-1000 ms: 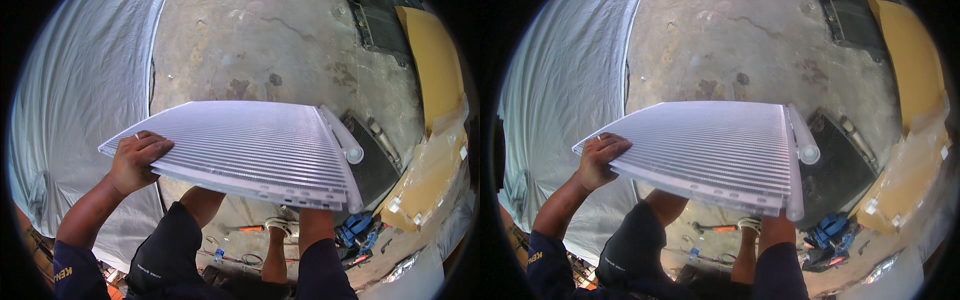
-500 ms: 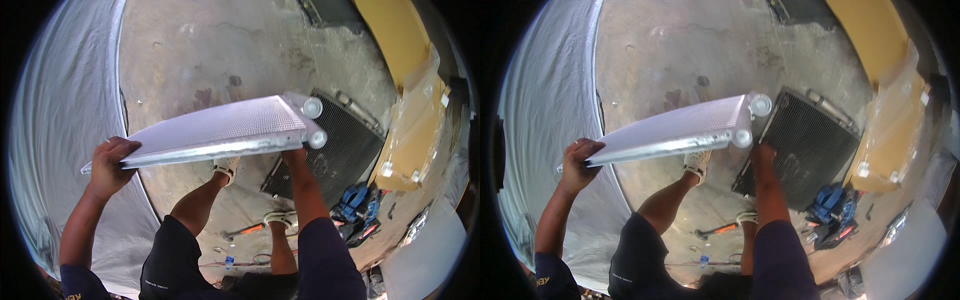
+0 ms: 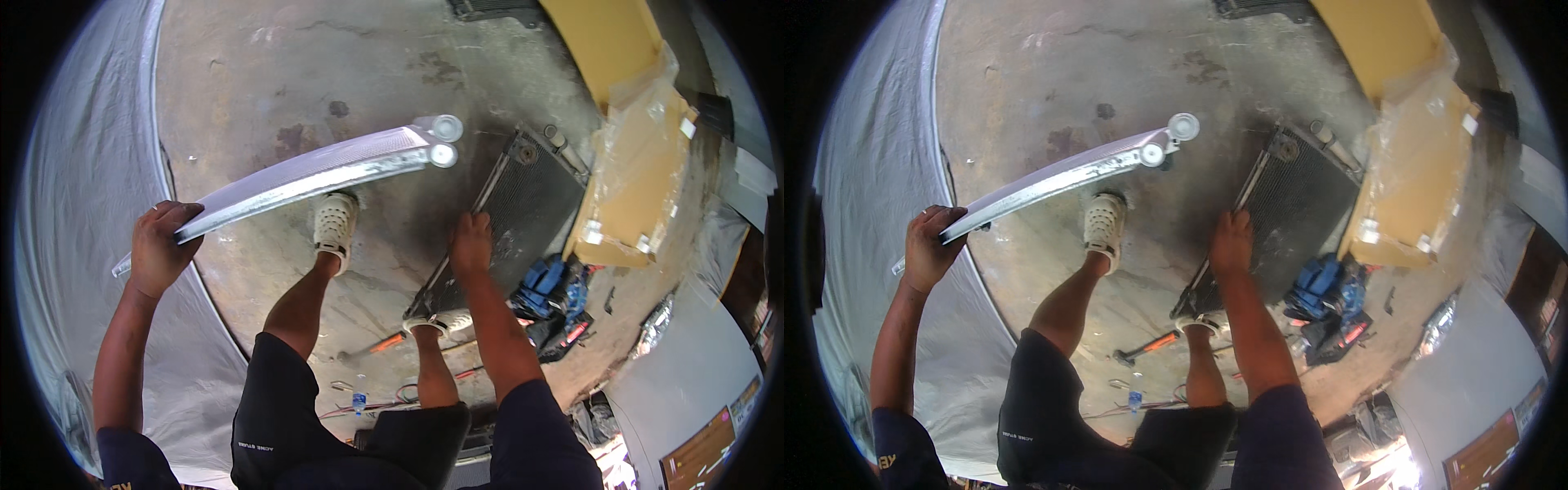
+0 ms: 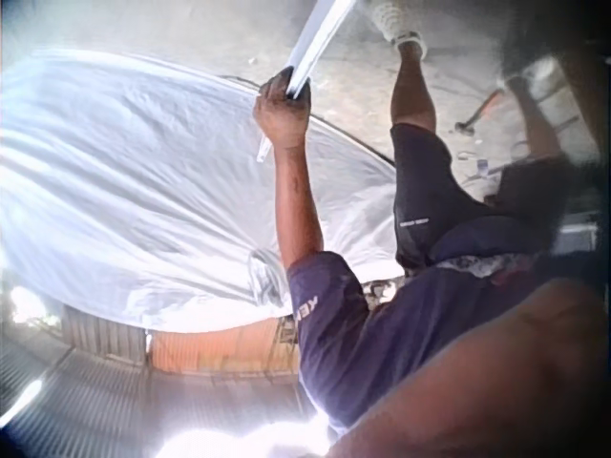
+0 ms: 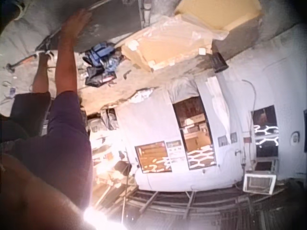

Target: The person lifts a new car radiator and aligns it into the engine bay of a vehicle, then places and secures the mounting brackets by hand.

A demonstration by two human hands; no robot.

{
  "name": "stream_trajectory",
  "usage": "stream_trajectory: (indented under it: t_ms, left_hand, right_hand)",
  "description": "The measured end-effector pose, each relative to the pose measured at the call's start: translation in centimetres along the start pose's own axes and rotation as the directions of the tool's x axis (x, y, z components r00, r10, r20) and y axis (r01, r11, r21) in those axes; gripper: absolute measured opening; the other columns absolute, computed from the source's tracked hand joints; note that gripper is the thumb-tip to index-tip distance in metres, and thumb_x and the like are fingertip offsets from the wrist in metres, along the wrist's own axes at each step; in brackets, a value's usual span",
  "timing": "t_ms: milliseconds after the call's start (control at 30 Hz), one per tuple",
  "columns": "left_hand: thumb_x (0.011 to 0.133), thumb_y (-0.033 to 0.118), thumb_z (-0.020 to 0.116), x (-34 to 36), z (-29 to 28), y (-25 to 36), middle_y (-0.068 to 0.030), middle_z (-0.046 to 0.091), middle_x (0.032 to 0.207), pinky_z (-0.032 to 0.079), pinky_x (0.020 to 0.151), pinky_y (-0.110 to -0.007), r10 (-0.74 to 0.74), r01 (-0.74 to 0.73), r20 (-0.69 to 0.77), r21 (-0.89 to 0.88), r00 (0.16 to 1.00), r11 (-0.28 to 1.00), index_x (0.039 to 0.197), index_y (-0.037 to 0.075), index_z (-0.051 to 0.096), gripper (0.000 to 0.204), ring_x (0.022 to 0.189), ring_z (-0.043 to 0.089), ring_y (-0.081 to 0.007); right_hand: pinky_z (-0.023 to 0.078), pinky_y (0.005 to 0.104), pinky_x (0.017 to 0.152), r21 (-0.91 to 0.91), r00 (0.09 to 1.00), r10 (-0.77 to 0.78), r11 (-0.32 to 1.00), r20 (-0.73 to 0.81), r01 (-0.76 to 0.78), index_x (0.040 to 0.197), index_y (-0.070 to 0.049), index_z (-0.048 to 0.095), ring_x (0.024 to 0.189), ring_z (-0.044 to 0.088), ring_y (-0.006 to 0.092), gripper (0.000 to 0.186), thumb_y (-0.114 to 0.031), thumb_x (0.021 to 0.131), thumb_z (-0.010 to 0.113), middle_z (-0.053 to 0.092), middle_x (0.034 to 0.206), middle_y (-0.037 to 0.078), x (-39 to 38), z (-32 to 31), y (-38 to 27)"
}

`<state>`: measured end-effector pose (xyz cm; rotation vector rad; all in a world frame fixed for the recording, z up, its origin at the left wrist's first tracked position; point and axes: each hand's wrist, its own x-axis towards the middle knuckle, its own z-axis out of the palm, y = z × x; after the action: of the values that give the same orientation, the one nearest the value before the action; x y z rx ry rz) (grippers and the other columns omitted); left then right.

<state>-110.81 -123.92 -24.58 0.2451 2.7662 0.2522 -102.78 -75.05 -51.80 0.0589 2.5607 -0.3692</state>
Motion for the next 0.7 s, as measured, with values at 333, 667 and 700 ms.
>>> stream_trajectory:
  t_ms: [333, 667, 700]
  left_hand:
    - [0.078, 0.010, 0.079, -0.5, -0.6, 0.6, -0.0106, 0.074, 0.093, 0.055, 0.080, -0.044, -0.002, 0.002, 0.011, -0.027, 1.000, 1.000, 0.101, 0.007, 0.074, 0.023, 0.087, 0.069, -0.0329]
    - [0.085, 0.016, 0.071, -1.6, -1.0, 0.5, -0.0125, 0.072, 0.091, 0.054, 0.084, -0.047, -0.034, 0.035, 0.033, -0.025, 0.999, 0.999, 0.097, 0.010, 0.071, 0.013, 0.091, 0.069, -0.0356]
    - [0.085, 0.016, 0.071, -0.8, -0.7, 0.9, -0.0129, 0.072, 0.090, 0.054, 0.084, -0.047, -0.012, 0.012, 0.012, -0.041, 1.000, 0.999, 0.096, 0.010, 0.071, 0.013, 0.091, 0.069, -0.0362]
  right_hand:
    - [0.054, 0.0515, 0.091, 0.445, 0.589, 0.807, 0.538, -0.028, -0.716, 0.130, 0.007, 0.056, 0.101, 0.068, 0.0471, 0.063, -0.020, 0.077, 0.077, 0.070, 0.115, 0.028, -13.0, -13.3, 12.2]
    - [0.056, 0.0419, 0.068, 0.826, 0.700, 0.636, 0.171, 0.324, -0.538, 0.118, 0.007, 0.064, 0.084, 0.068, 0.0281, 0.036, 0.000, 0.083, 0.070, 0.069, 0.102, 0.016, -19.8, -22.9, 10.4]
    - [0.056, 0.0418, 0.079, 0.902, 0.819, 0.523, 0.194, 0.237, -0.385, 0.126, 0.007, 0.059, 0.092, 0.067, 0.0283, 0.042, 0.003, 0.085, 0.068, 0.067, 0.109, 0.015, -20.7, -22.0, 11.5]
